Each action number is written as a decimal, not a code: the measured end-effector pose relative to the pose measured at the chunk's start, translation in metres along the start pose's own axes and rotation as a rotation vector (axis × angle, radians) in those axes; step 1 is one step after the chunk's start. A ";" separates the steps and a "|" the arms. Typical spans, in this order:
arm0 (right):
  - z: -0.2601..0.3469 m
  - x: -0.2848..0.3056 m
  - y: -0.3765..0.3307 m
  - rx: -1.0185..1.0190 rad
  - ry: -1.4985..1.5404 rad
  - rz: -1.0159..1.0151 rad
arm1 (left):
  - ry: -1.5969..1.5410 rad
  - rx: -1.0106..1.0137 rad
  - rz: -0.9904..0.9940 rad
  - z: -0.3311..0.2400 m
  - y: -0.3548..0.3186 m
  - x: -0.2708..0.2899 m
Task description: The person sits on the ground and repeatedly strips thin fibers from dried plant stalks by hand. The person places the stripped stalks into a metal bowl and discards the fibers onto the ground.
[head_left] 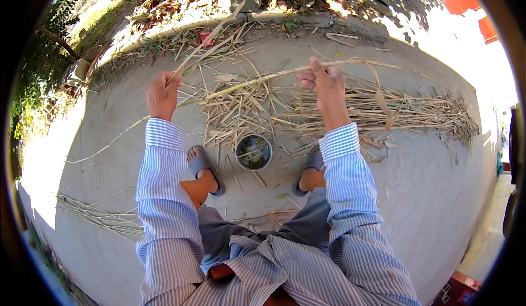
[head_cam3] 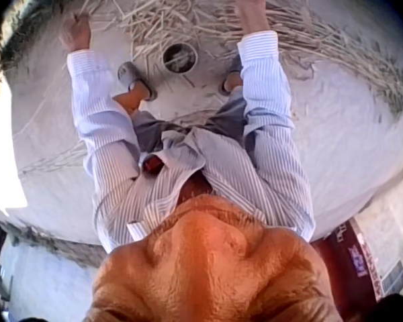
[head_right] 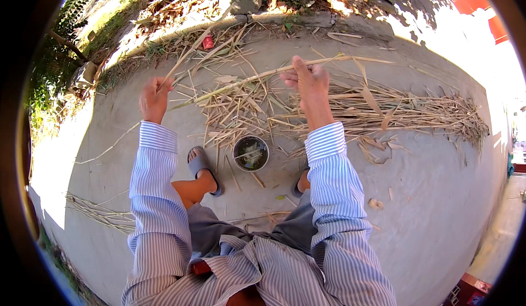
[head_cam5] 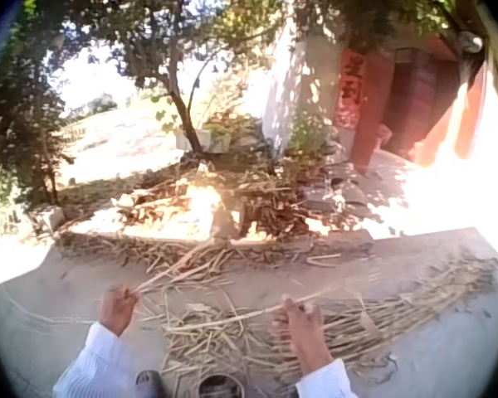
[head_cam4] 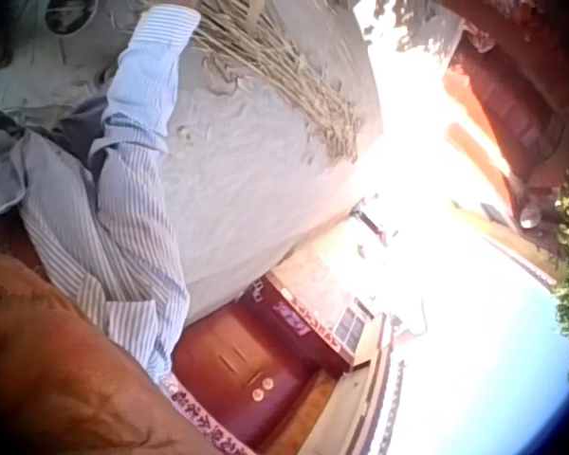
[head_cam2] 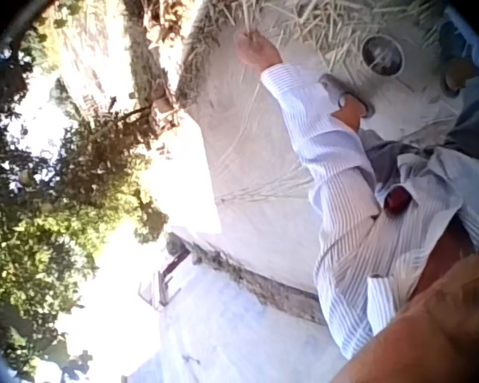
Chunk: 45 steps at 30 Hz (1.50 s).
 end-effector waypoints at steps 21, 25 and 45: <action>-0.008 0.005 0.011 -0.058 0.091 -0.064 | -0.858 0.098 0.177 -0.001 0.000 -0.034; -0.009 0.000 0.011 -0.070 0.102 -0.065 | -0.361 -0.283 0.140 -0.036 -0.015 -0.024; -0.024 -0.059 -0.029 -0.171 0.139 0.291 | -0.269 -0.725 0.007 -0.118 -0.043 -0.035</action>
Point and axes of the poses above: each hand's wrist, its own y-axis towards the middle knuckle, its own x-axis out of the back of the hand, z = x × y, the point moved 4 cm from there along y, towards the middle knuckle, and after that the axes turned 3 degrees about y, right-handed, at the moved point
